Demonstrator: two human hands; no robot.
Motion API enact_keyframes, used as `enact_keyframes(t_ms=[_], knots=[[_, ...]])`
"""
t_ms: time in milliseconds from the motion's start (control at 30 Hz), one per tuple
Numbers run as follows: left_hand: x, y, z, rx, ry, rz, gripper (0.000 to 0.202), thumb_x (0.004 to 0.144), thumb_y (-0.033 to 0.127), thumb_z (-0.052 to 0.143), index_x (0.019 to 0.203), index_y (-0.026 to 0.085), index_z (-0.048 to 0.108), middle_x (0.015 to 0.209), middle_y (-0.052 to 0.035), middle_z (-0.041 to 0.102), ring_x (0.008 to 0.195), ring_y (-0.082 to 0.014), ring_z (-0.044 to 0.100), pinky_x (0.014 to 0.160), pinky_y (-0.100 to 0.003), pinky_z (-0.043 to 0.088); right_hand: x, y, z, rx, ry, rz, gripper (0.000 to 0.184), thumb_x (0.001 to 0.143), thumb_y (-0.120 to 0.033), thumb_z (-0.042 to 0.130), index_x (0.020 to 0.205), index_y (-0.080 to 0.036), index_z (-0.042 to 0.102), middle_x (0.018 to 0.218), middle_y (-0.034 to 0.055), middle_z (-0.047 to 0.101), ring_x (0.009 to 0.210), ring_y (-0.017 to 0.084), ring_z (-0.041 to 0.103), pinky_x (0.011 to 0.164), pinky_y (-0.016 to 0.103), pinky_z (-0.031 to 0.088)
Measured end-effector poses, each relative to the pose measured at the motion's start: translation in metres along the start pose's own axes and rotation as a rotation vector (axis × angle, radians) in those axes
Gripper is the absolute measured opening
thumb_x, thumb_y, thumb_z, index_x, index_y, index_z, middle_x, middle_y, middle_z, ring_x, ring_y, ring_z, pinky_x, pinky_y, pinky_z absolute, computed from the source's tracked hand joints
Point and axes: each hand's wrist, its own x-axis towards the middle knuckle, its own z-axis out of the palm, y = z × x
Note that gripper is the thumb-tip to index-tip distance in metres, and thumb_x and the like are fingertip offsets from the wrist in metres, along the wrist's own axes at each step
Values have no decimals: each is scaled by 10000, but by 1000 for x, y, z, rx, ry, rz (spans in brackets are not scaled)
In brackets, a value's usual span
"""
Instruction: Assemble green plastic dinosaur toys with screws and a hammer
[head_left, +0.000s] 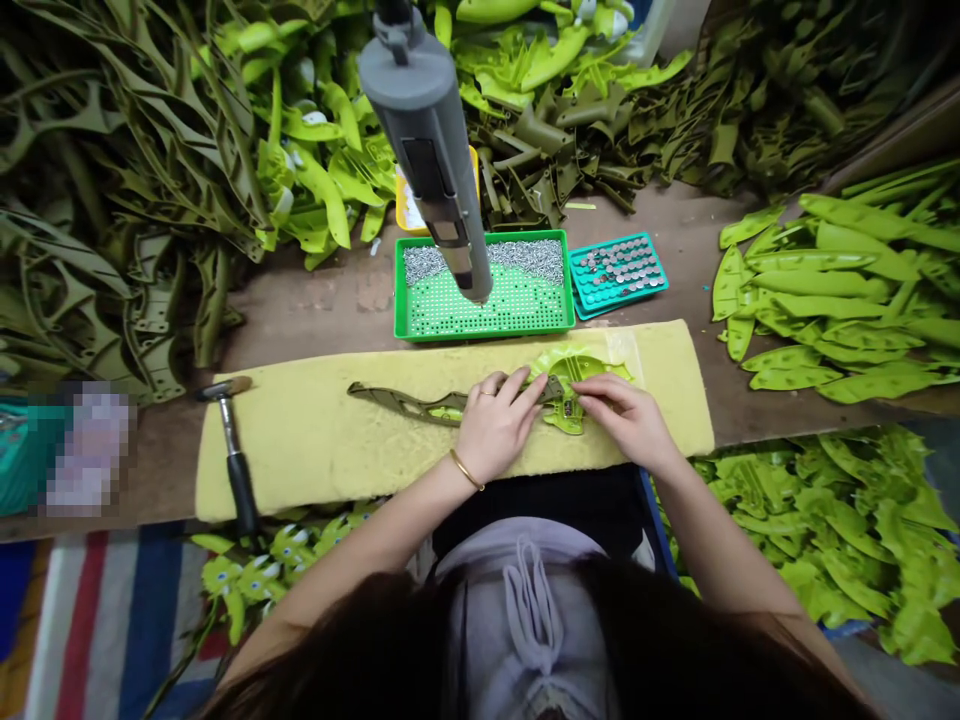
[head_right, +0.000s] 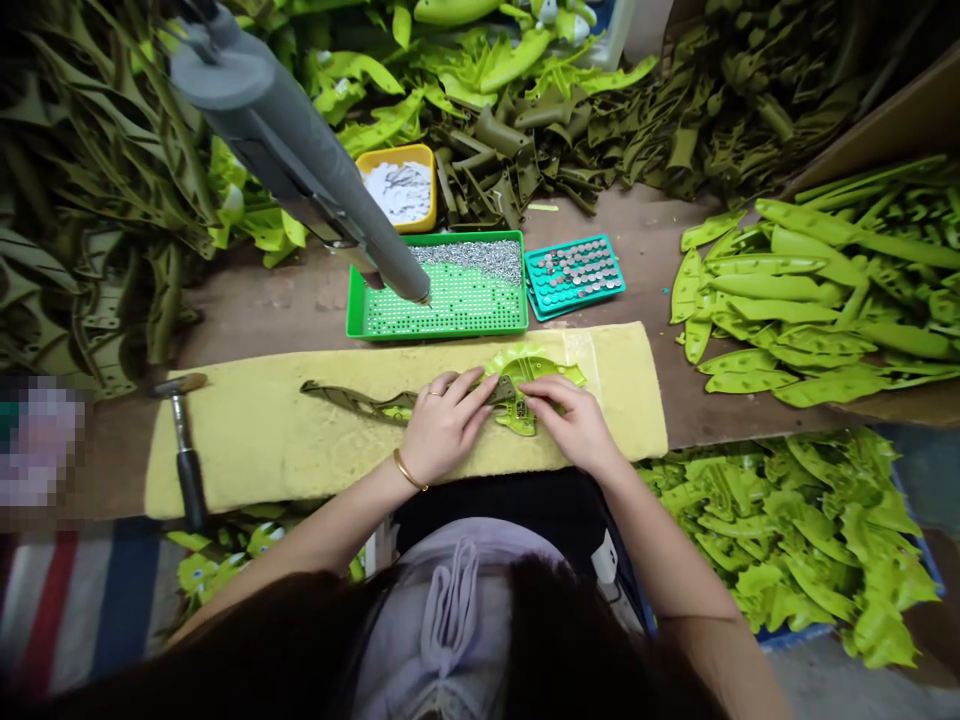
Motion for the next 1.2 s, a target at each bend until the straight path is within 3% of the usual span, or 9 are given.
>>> enact_keyframes(t_ms=[367, 567, 700, 967, 1100, 1200], knots=[[-3, 1, 5, -27, 65, -9, 411, 947, 340, 438, 1334, 245, 540, 1325, -78, 585, 1117, -259, 504, 885, -387, 400, 0, 2, 1, 42, -2, 34, 160, 788, -387, 674, 825, -248, 744, 864, 49, 706, 872, 186, 645, 845, 378, 532], [-3, 1, 5, -26, 74, -4, 405, 950, 342, 442, 1329, 246, 544, 1323, -72, 589, 1114, -254, 511, 877, -388, 398, -4, 5, 5, -44, 78, 20, 168, 823, -319, 632, 945, -265, 733, 946, 31, 745, 895, 180, 677, 862, 364, 539], [-3, 1, 6, -26, 85, -2, 402, 945, 348, 453, 1321, 244, 552, 1320, -78, 591, 1111, -258, 517, 866, -391, 399, -5, 8, 8, -43, 126, -2, 107, 803, -293, 650, 844, -258, 742, 859, 18, 758, 816, 173, 695, 819, 350, 559], [-3, 2, 5, -35, 85, -10, 402, 945, 337, 447, 1322, 242, 550, 1310, -90, 595, 1107, -258, 522, 871, -394, 401, -7, 16, 13, -30, 149, -67, 98, 797, -287, 661, 822, -267, 754, 810, 28, 758, 753, 178, 695, 743, 350, 573], [-2, 2, 5, -35, 88, -14, 400, 940, 352, 456, 1309, 241, 564, 1296, -106, 598, 1114, -265, 517, 873, -401, 409, -8, 9, 8, -107, 63, -90, 175, 804, -343, 667, 946, -277, 744, 886, 36, 757, 772, 181, 692, 764, 364, 573], [0, 2, 1, -13, 80, 3, 394, 937, 370, 458, 1289, 243, 583, 1286, -107, 600, 1085, -273, 516, 857, -402, 423, 2, 0, -2, -217, 39, -174, 246, 831, -365, 638, 1055, -297, 716, 1039, 42, 732, 934, 199, 671, 878, 403, 540]])
